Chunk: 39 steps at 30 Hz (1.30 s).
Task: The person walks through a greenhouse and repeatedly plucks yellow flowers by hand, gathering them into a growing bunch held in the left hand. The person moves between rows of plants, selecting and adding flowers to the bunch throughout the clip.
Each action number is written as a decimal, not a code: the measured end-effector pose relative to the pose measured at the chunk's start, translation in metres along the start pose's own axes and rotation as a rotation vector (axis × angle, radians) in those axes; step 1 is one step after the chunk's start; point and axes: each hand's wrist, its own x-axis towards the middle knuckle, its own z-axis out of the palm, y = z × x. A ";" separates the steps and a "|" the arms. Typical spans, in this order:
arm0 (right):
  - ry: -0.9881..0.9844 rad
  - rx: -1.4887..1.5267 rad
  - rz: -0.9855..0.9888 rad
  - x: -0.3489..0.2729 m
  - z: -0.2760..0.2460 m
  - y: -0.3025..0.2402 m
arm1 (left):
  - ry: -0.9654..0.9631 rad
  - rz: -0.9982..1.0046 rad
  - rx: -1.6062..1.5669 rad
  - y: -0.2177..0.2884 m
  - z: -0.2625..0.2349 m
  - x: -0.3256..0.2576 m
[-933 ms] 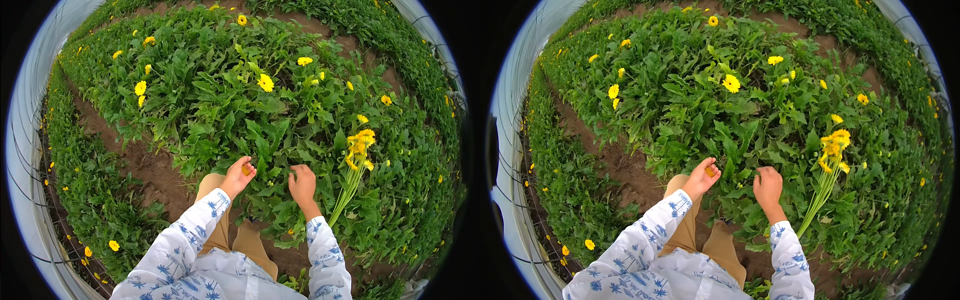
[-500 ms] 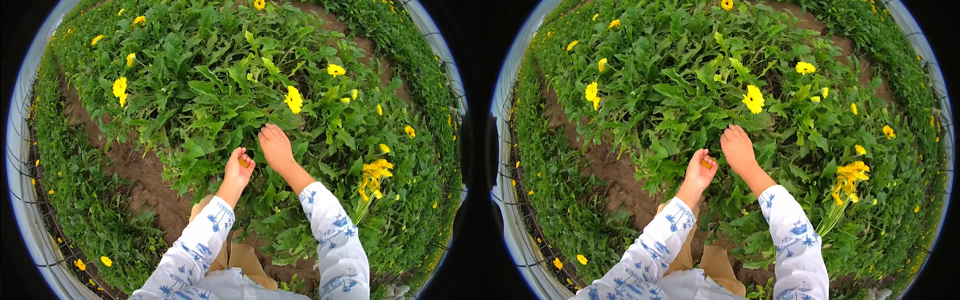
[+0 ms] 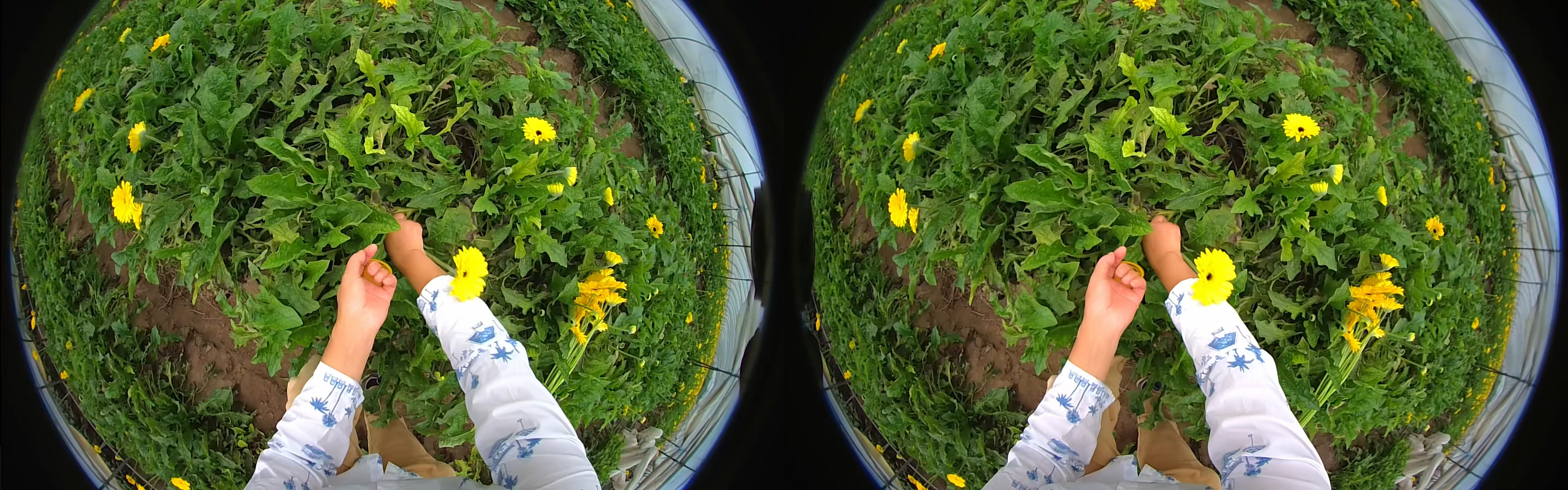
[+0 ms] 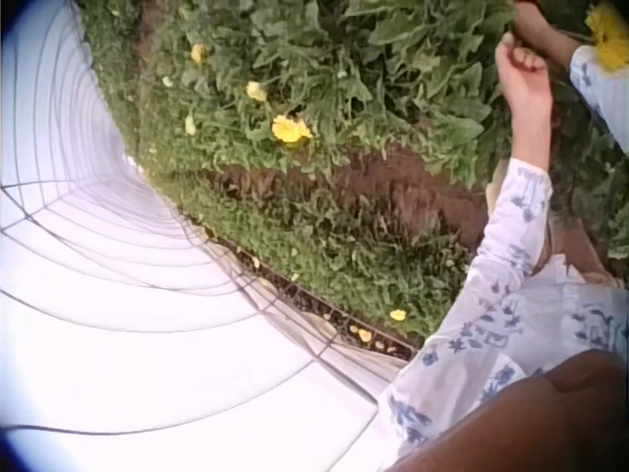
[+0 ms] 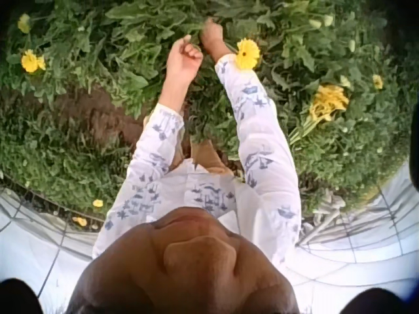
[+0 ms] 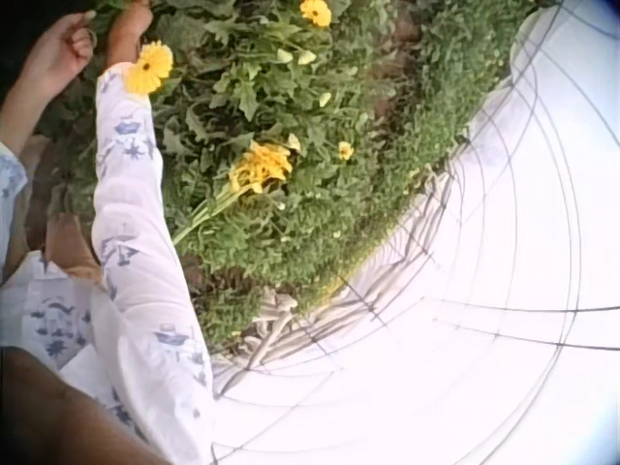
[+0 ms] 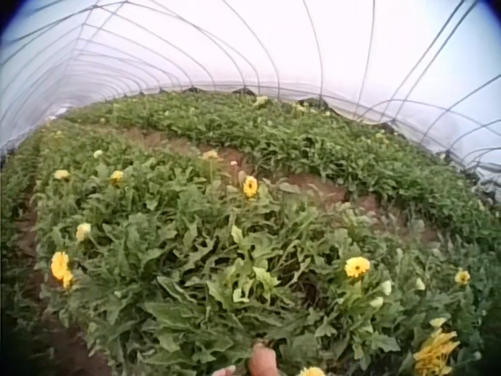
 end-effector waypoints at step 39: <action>-0.163 0.372 0.231 0.018 0.110 -0.031 | 0.050 0.065 -0.014 -0.010 -0.008 -0.015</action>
